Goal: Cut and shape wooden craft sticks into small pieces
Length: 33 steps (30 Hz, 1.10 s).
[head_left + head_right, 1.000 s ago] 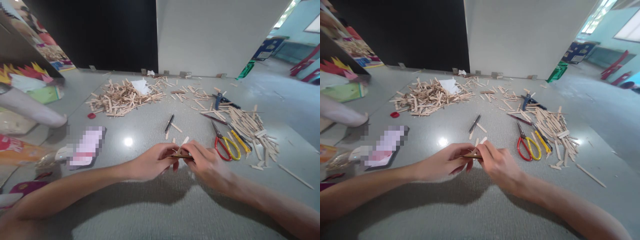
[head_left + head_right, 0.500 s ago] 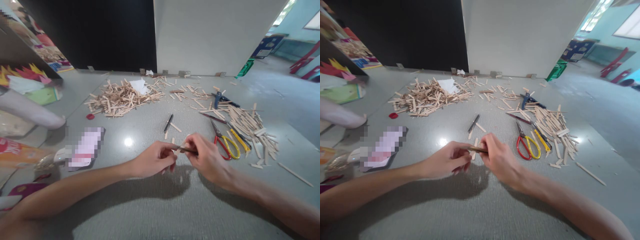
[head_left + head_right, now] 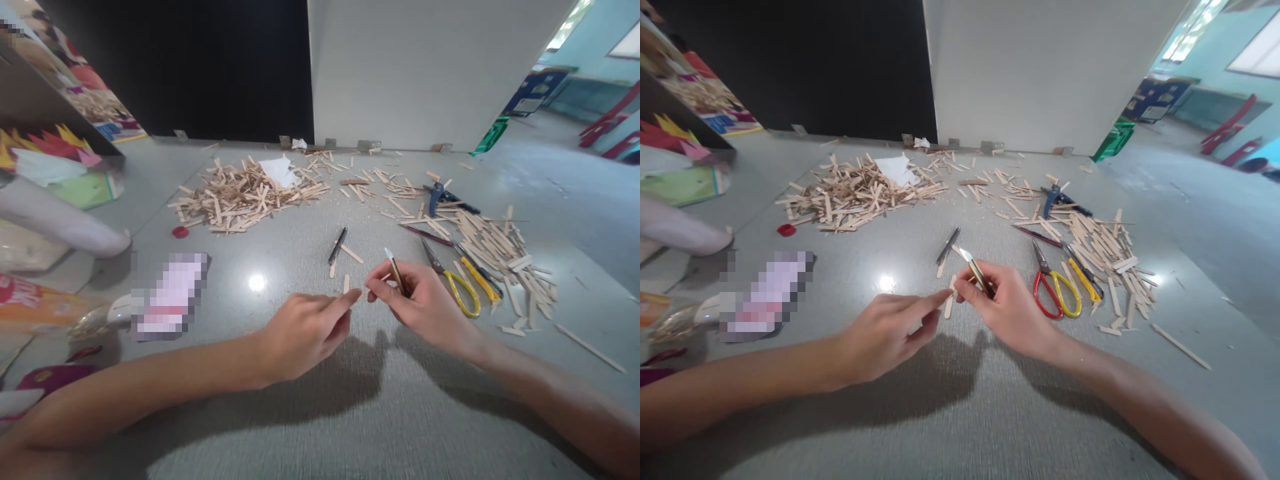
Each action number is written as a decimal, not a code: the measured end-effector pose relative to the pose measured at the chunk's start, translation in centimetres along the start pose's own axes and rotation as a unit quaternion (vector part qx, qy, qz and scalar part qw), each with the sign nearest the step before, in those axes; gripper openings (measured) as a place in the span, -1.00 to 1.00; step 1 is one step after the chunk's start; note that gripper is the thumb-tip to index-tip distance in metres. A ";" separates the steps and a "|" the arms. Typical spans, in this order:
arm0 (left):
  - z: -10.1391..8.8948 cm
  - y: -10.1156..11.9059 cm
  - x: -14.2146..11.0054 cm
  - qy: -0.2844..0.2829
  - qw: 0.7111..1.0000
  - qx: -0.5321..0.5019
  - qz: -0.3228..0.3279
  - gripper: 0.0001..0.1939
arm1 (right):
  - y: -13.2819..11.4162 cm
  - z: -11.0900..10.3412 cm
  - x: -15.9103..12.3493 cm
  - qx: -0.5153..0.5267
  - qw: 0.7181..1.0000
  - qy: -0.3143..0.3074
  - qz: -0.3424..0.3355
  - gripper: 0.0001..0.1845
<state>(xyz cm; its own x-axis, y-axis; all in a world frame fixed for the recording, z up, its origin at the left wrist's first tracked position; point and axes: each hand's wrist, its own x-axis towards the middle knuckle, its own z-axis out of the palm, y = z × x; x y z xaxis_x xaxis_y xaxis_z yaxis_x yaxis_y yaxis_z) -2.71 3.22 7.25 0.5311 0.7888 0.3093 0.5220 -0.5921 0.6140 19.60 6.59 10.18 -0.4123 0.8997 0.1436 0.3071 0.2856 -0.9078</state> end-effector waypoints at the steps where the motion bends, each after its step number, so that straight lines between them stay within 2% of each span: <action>1: -0.1 0.1 0.1 -0.006 1.000 -0.007 -0.011 -0.70 | -0.2 0.0 0.0 -0.009 1.000 -0.001 -0.008 -0.80; 4: -1.0 0.8 0.7 -0.057 0.987 -0.111 -0.105 -0.67 | -0.5 0.0 -0.1 -0.009 1.000 -0.014 -0.006 -0.84; 7: -1.8 1.5 1.4 -0.123 0.938 -0.264 -0.189 -0.64 | -0.8 0.0 -0.4 0.001 1.000 -0.019 -0.003 -0.88; 9: -2.2 1.8 1.5 -0.129 0.908 -0.335 -0.216 -0.64 | -0.9 0.0 -0.7 0.014 1.000 0.011 -0.009 -0.77; 10: -2.4 2.0 1.5 -0.115 0.902 -0.356 -0.217 -0.65 | -1.0 -0.1 -0.8 0.015 0.999 0.031 -0.010 -0.72; 11: -2.5 2.1 1.3 -0.093 0.901 -0.366 -0.213 -0.67 | -1.1 -0.1 -0.9 0.010 0.999 0.045 -0.009 -0.71; 14: -2.9 2.6 0.8 -0.029 0.911 -0.362 -0.194 -0.74 | -1.3 -0.3 -1.1 -0.028 0.998 0.050 -0.004 -0.86; 18: -3.2 3.1 0.2 0.023 0.923 -0.343 -0.176 -0.80 | -1.6 -0.3 -1.2 -0.026 0.999 0.033 -0.001 -0.82; 21: -3.3 3.3 0.1 0.040 0.927 -0.332 -0.171 -0.78 | -1.8 -0.3 -1.6 -0.040 0.999 0.011 -0.009 -0.78; 26: -3.5 3.3 -0.1 0.055 0.932 -0.311 -0.177 -0.75 | -2.6 -0.6 -3.1 -0.131 0.987 0.024 -0.086 -0.80; 33: -3.4 3.4 -0.1 0.063 0.933 -0.309 -0.171 -0.65 | -3.2 -0.6 -5.0 -0.154 0.981 0.003 -0.121 -0.51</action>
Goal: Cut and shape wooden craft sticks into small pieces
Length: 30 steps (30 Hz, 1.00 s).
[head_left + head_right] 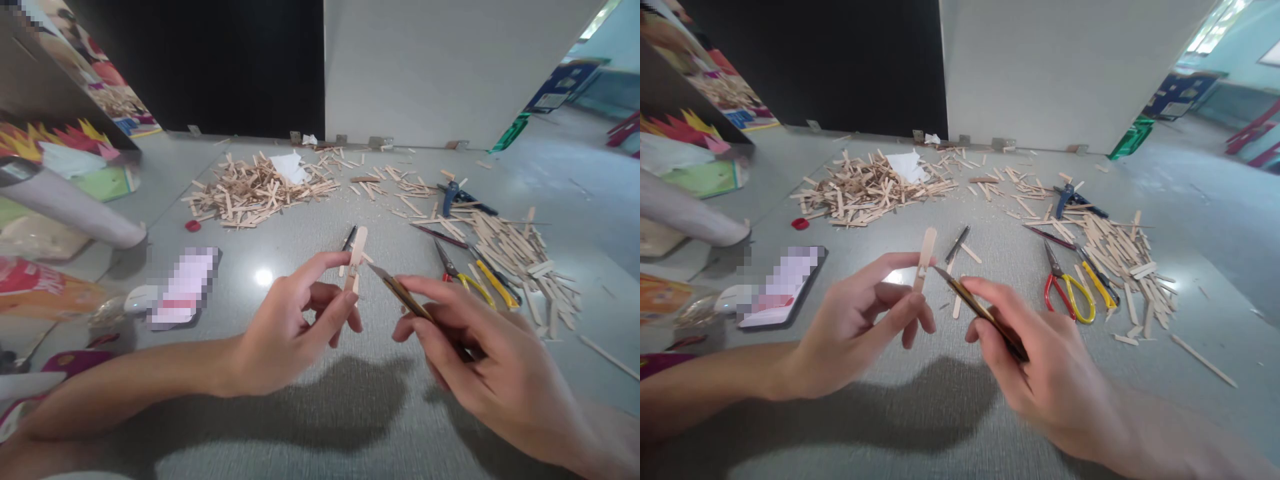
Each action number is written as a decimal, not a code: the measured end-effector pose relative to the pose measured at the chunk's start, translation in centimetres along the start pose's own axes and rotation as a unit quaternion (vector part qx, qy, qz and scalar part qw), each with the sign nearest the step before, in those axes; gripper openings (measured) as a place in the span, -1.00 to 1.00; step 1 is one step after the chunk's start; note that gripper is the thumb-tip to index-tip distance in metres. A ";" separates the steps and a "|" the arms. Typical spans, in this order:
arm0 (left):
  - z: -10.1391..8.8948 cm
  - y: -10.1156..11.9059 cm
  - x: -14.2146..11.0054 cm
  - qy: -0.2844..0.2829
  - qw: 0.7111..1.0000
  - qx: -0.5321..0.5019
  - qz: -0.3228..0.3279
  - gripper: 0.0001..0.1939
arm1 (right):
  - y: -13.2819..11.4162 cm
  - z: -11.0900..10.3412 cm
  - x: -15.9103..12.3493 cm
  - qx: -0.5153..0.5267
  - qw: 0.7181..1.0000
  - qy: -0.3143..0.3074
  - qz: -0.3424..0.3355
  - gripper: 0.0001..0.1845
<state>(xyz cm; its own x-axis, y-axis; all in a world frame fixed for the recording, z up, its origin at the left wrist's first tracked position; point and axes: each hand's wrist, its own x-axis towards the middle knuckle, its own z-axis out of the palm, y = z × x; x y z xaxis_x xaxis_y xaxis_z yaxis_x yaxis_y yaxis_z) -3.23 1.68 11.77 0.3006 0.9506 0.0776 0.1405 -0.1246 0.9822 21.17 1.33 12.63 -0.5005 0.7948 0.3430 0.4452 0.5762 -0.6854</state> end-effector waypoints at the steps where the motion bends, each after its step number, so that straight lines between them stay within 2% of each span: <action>1: 0.0 -0.1 0.0 0.003 1.000 0.005 0.003 -0.65 | 0.0 0.1 -0.1 0.000 1.000 0.000 -0.004 -0.49; 6: 0.2 -0.5 -0.1 0.017 0.998 0.048 0.045 -0.69 | 0.1 0.8 -0.4 -0.001 0.999 0.007 -0.040 -0.38; 12: 0.4 -0.7 -0.1 0.026 0.990 0.100 0.098 -0.75 | -0.2 0.9 -0.5 -0.023 0.998 -0.002 -0.056 -0.35; 17: 0.4 -0.7 -0.2 0.039 0.985 0.121 0.117 -0.77 | -0.2 1.1 -0.5 -0.026 0.997 0.012 -0.075 -0.30; 23: 0.5 -0.6 -0.1 0.032 0.984 0.134 0.111 -0.77 | 0.1 1.3 -0.6 -0.038 0.997 0.016 -0.072 -0.27; 30: 0.6 -0.9 -0.1 0.045 0.977 0.156 0.141 -0.78 | 0.1 1.1 -0.9 -0.054 0.994 0.016 -0.092 -0.34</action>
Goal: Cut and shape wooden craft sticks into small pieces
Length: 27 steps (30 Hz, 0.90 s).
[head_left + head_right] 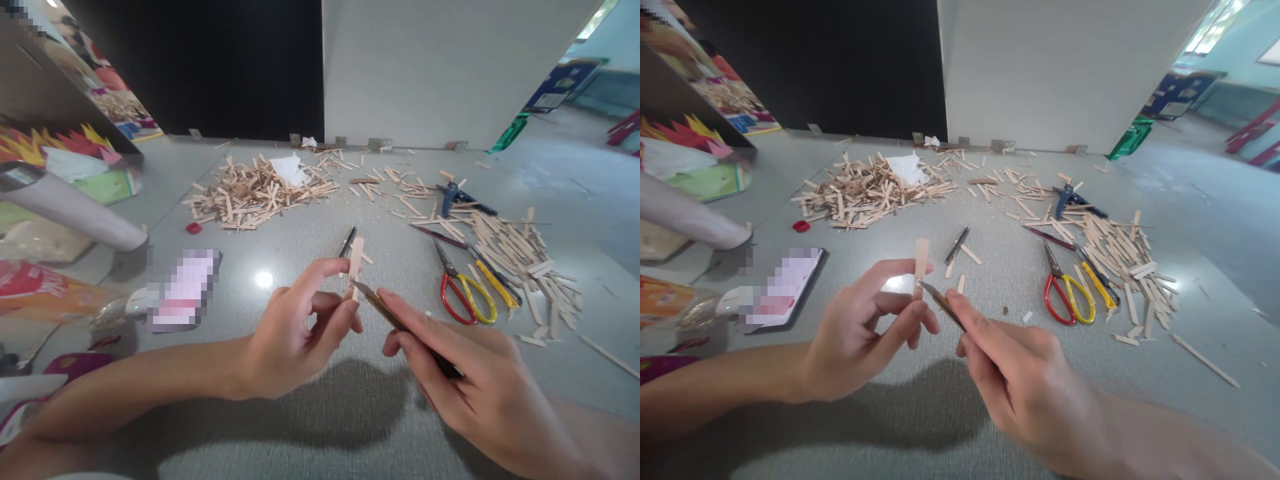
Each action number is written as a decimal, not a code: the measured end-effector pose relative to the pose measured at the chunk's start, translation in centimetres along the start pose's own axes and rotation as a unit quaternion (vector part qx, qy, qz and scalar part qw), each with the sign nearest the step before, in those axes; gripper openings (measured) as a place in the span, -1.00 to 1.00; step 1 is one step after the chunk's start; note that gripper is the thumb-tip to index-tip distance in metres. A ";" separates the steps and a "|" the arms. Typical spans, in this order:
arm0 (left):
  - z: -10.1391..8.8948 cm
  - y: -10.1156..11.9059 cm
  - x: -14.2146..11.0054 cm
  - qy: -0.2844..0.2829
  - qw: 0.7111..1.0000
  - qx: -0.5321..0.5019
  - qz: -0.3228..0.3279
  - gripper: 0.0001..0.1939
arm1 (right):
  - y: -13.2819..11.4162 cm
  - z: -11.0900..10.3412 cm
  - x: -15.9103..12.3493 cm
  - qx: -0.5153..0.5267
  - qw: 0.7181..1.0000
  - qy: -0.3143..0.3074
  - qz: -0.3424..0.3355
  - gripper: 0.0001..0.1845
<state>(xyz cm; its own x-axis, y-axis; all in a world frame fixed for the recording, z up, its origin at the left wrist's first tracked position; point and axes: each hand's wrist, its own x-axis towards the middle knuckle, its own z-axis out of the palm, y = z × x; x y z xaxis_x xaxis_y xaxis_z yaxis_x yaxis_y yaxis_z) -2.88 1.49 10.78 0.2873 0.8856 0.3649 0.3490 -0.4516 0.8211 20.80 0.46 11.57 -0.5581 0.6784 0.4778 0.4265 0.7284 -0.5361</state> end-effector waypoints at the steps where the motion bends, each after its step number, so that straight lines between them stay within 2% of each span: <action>1: 0.1 -0.1 -0.1 0.002 1.000 0.006 0.009 -0.78 | 0.0 0.1 -0.1 -0.003 1.000 0.002 -0.007 -0.36; 5: 0.6 -0.6 -0.5 0.042 0.995 0.068 0.064 -0.77 | -0.1 0.8 -0.4 -0.059 0.997 0.011 -0.041 -0.36; 9: 1.0 -0.9 -0.7 0.085 0.984 0.132 0.081 -0.74 | -0.2 1.6 -0.4 -0.116 0.991 0.020 -0.067 -0.32; 16: 0.8 -0.9 -0.9 0.047 0.993 0.072 0.080 -0.66 | 0.2 1.7 -0.4 -0.058 0.997 0.035 -0.036 -0.36; 23: 1.0 -1.0 -0.7 0.053 0.994 0.060 0.074 -0.70 | 0.4 1.9 -0.5 -0.074 0.995 0.044 -0.044 -0.32; 27: 1.1 -1.0 -0.6 0.054 0.993 0.072 0.072 -0.72 | 0.3 1.7 -0.3 -0.086 0.994 0.030 -0.053 -0.35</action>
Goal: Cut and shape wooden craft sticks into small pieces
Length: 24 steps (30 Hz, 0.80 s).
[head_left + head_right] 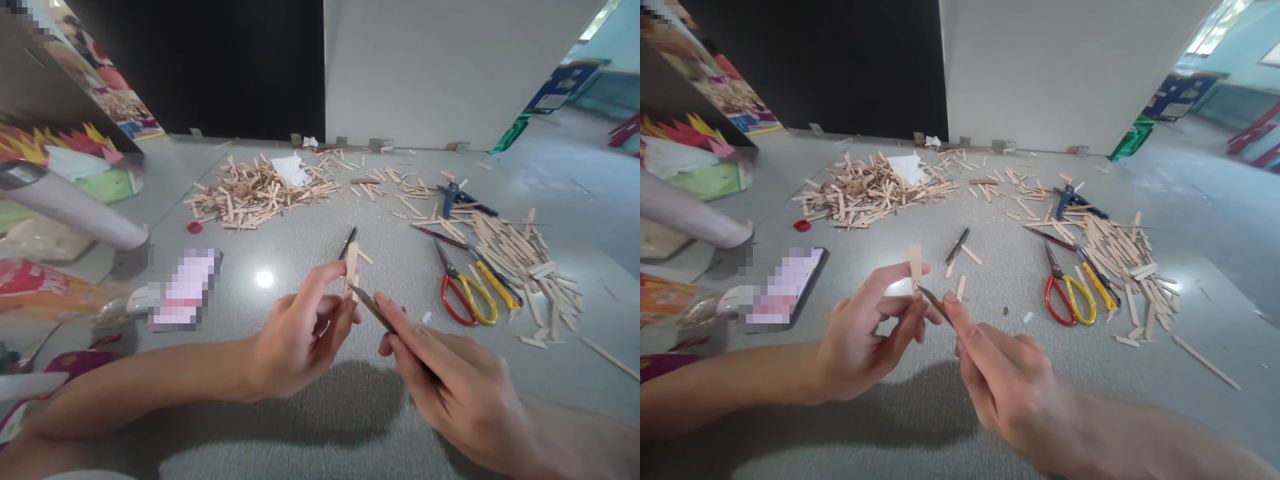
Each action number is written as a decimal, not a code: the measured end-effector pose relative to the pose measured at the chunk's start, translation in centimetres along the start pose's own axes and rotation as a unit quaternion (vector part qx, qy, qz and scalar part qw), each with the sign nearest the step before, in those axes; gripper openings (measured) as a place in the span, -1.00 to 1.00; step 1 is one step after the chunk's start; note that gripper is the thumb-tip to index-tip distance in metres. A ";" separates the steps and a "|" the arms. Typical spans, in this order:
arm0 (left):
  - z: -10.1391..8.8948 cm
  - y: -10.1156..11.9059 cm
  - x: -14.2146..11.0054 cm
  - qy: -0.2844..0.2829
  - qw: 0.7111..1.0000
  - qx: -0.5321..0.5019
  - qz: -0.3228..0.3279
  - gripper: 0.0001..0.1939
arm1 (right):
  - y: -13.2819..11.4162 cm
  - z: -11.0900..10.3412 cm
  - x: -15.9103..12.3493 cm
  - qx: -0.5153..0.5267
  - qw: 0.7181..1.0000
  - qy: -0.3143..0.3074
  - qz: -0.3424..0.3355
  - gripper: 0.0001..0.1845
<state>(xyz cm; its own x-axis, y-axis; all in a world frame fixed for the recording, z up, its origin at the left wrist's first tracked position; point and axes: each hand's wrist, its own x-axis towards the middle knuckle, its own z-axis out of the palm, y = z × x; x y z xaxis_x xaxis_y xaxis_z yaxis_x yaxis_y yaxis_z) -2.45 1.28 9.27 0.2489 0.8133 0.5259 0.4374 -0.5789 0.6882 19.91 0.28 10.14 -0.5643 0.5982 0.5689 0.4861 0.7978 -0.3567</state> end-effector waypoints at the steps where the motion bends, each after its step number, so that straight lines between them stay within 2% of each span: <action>1: 0.0 0.0 0.0 0.000 1.000 0.002 0.001 -0.73 | 0.0 0.0 0.1 0.000 1.000 -0.003 -0.001 -0.36; 6: -0.1 0.1 0.0 -0.001 1.000 -0.003 0.003 -0.72 | 0.0 0.3 0.2 -0.008 1.000 -0.011 -0.002 -0.37; 11: -0.1 0.0 0.0 -0.016 1.000 -0.021 0.006 -0.68 | -0.1 0.4 -0.2 -0.038 0.999 0.015 -0.006 -0.33; 17: -0.1 -0.1 -0.3 -0.013 0.999 -0.039 0.008 -0.66 | 0.1 -0.2 0.0 0.002 1.000 0.005 0.002 -0.30; 24: -0.2 0.1 -0.2 -0.014 0.999 -0.033 -0.004 -0.68 | 0.1 -0.4 0.2 -0.002 1.000 -0.005 -0.001 -0.23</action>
<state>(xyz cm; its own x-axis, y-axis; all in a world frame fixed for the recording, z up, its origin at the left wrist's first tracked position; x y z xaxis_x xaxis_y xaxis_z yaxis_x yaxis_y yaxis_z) -2.62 1.00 9.32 0.2696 0.8183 0.5076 0.3813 -0.5748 0.7240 20.17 0.43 10.50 -0.5719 0.5980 0.5615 0.4885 0.7982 -0.3524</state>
